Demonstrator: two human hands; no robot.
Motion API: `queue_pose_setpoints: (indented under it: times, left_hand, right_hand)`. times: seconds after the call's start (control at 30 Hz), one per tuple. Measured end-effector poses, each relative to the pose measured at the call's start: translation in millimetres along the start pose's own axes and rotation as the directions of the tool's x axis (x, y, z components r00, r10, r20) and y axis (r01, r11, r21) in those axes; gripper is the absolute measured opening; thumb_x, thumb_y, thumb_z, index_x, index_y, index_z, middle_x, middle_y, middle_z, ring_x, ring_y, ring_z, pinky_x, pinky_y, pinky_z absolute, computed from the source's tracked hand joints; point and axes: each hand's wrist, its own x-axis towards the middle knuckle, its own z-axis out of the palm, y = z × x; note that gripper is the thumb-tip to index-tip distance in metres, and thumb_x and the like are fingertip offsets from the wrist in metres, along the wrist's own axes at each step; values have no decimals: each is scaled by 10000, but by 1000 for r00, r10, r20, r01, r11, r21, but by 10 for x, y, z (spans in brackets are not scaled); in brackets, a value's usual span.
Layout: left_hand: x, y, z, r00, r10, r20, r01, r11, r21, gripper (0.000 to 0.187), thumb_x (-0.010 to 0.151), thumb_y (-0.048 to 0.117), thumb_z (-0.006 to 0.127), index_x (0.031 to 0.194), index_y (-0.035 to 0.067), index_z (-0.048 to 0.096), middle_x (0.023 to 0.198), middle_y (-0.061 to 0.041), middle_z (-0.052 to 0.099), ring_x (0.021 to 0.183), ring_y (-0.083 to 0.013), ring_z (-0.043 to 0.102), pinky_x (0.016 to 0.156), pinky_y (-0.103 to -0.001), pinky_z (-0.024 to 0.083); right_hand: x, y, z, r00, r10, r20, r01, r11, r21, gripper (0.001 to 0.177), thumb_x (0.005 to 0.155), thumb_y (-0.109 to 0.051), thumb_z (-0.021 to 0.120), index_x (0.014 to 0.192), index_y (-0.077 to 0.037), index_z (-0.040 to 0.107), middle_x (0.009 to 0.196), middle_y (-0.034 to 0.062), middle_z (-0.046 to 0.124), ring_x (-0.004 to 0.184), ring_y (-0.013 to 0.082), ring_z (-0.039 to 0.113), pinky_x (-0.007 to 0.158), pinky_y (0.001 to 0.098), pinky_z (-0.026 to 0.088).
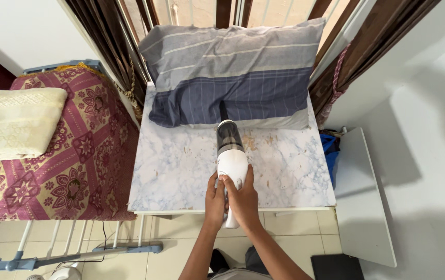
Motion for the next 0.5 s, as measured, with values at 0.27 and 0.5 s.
queue_pose_setpoints:
  times: [0.27, 0.5]
  left_hand:
    - [113, 319, 175, 997, 58, 42, -60, 997, 46, 500, 1044, 378, 477, 1480, 134, 458, 657, -15, 583, 432, -58, 425, 375, -240, 314]
    - [283, 677, 536, 993, 76, 92, -81, 996, 46, 532, 1040, 393, 465, 1507, 142, 428, 668, -30, 613, 422, -56, 422, 364, -245, 307]
  right_hand:
    - [102, -253, -38, 998, -42, -41, 44, 997, 60, 963, 833, -470, 683, 1586, -76, 231, 898, 175, 736, 554, 188, 693, 446, 309, 540]
    - [337, -550, -230, 997, -38, -69, 43, 995, 85, 943, 846, -434, 685, 1593, -84, 228, 899, 167, 737, 591, 164, 698, 456, 295, 551]
